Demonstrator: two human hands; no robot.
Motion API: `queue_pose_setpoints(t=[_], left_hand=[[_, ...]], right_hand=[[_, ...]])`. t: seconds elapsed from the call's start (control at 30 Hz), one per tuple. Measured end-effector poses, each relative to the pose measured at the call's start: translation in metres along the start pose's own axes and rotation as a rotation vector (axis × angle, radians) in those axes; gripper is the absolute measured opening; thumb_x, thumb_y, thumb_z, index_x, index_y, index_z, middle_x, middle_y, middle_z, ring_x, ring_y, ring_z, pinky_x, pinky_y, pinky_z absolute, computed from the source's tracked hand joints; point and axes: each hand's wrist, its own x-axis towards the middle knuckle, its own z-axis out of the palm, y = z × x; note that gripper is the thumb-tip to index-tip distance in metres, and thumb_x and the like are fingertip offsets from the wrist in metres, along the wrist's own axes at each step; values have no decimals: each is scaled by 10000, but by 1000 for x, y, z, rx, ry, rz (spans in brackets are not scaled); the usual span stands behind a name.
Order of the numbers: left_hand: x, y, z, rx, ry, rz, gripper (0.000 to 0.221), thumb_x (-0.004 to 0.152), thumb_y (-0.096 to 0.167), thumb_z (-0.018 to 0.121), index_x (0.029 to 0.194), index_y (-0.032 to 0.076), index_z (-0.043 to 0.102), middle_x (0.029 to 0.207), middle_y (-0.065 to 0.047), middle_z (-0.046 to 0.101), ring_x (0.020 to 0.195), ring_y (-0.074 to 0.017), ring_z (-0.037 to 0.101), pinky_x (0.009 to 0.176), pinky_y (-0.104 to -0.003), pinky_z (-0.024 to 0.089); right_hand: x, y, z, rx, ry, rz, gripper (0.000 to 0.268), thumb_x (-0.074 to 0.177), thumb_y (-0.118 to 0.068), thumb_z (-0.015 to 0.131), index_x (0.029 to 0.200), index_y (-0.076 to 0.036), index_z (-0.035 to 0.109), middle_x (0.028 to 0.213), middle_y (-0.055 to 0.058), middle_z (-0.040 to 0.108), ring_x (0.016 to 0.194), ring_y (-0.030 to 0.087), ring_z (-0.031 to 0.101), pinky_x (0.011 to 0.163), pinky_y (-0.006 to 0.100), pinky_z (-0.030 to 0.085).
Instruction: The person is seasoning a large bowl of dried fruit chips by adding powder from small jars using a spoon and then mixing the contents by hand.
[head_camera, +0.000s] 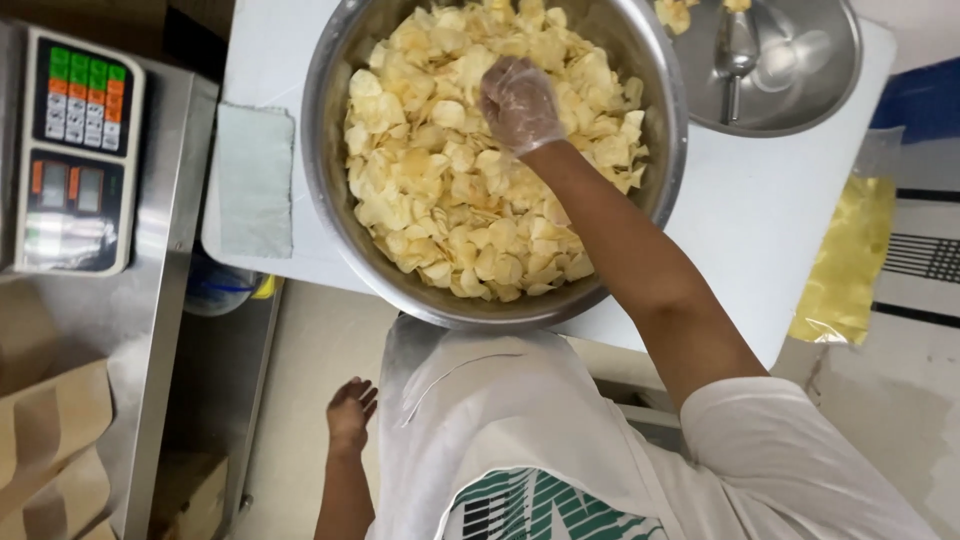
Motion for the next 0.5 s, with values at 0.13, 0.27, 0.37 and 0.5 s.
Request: queue_pose_setpoints(t=[0.13, 0.27, 0.37, 0.5], left_hand=[[-20, 48, 11, -63, 6, 208, 360, 1022, 240, 586, 1306, 19, 594, 1247, -147, 693, 1091, -304, 690, 915, -388, 565], [-34, 82, 20, -73, -38, 359, 376, 1029, 277, 587, 1321, 39, 596, 1229, -127, 701, 1066, -279, 697, 950, -379, 575], [-73, 123, 38, -5, -74, 503, 337, 998, 290, 609, 1250, 67, 625, 1220, -109, 709, 1062, -235, 706, 950, -339, 584], [-112, 168, 74, 59, -34, 751, 266, 1056, 162, 643, 1240, -31, 640, 1173, -256, 702, 1056, -336, 719, 919, -470, 599]], right_hand=[[-64, 21, -73, 417, 348, -490, 244, 951, 59, 671, 813, -129, 598, 789, 11, 674, 739, 154, 658, 764, 267, 621], [-50, 91, -115, 516, 306, 119, 182, 1009, -138, 582, 897, -274, 625, 857, -75, 757, 752, 59, 712, 603, 226, 574], [9, 185, -109, 853, 498, 384, 286, 770, 44, 650, 895, -213, 640, 734, -5, 585, 643, 88, 612, 449, 297, 469], [-20, 153, -97, 776, 434, 148, 255, 812, 74, 605, 879, -171, 627, 744, 4, 602, 647, 94, 626, 462, 260, 496]])
